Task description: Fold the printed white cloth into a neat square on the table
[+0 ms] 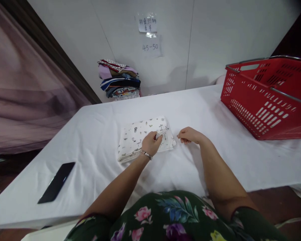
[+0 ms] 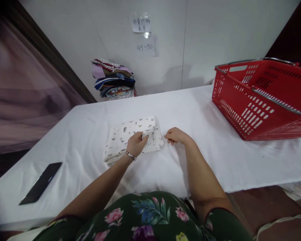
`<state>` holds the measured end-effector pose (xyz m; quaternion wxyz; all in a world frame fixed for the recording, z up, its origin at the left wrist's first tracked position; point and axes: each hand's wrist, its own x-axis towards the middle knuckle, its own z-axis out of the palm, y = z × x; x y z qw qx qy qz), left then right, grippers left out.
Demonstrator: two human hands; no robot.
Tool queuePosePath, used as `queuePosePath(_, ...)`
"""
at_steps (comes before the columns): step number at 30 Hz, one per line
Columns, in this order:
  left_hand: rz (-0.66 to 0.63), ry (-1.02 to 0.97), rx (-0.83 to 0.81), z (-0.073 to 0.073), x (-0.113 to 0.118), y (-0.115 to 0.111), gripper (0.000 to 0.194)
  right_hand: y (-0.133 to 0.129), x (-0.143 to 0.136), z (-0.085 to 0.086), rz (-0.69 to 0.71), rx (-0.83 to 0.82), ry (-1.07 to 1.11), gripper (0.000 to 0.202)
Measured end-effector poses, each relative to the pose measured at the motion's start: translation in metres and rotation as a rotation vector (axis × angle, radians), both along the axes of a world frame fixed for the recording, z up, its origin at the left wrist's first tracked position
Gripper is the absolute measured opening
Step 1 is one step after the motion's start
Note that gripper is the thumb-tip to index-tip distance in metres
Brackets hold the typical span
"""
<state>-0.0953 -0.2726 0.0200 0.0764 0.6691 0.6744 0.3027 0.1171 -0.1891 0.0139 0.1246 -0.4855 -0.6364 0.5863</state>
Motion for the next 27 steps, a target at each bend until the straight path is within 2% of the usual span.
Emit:
queuePosePath(3,0.007,-0.029,0.024,0.003,-0.002,0.001,0.029,-0.001,0.002,-0.002,0.13,-0.027,-0.072,0.02)
queuePosePath(6,-0.006,-0.025,0.02,0.003,-0.002,0.0,0.026,-0.008,-0.009,-0.004,0.288,-0.067,-0.083,0.027)
queuePosePath(8,-0.012,-0.016,0.015,0.002,-0.001,-0.001,0.023,-0.012,-0.017,-0.005,0.322,-0.081,-0.123,0.031)
queuePosePath(12,-0.057,0.018,0.037,0.0,0.001,-0.003,0.016,-0.016,-0.028,-0.009,0.262,-0.078,-0.172,0.029)
queuePosePath(17,-0.152,0.115,0.085,-0.006,0.001,-0.004,0.007,-0.018,-0.031,-0.008,0.172,-0.033,-0.118,0.019)
queuePosePath(23,-0.193,0.173,0.104,-0.01,0.001,-0.004,0.012,-0.02,-0.032,-0.004,0.133,-0.003,-0.028,0.016)
queuePosePath(27,-0.214,0.224,0.12,-0.011,0.003,-0.006,0.016,-0.017,-0.031,-0.005,0.101,-0.081,0.125,0.016)
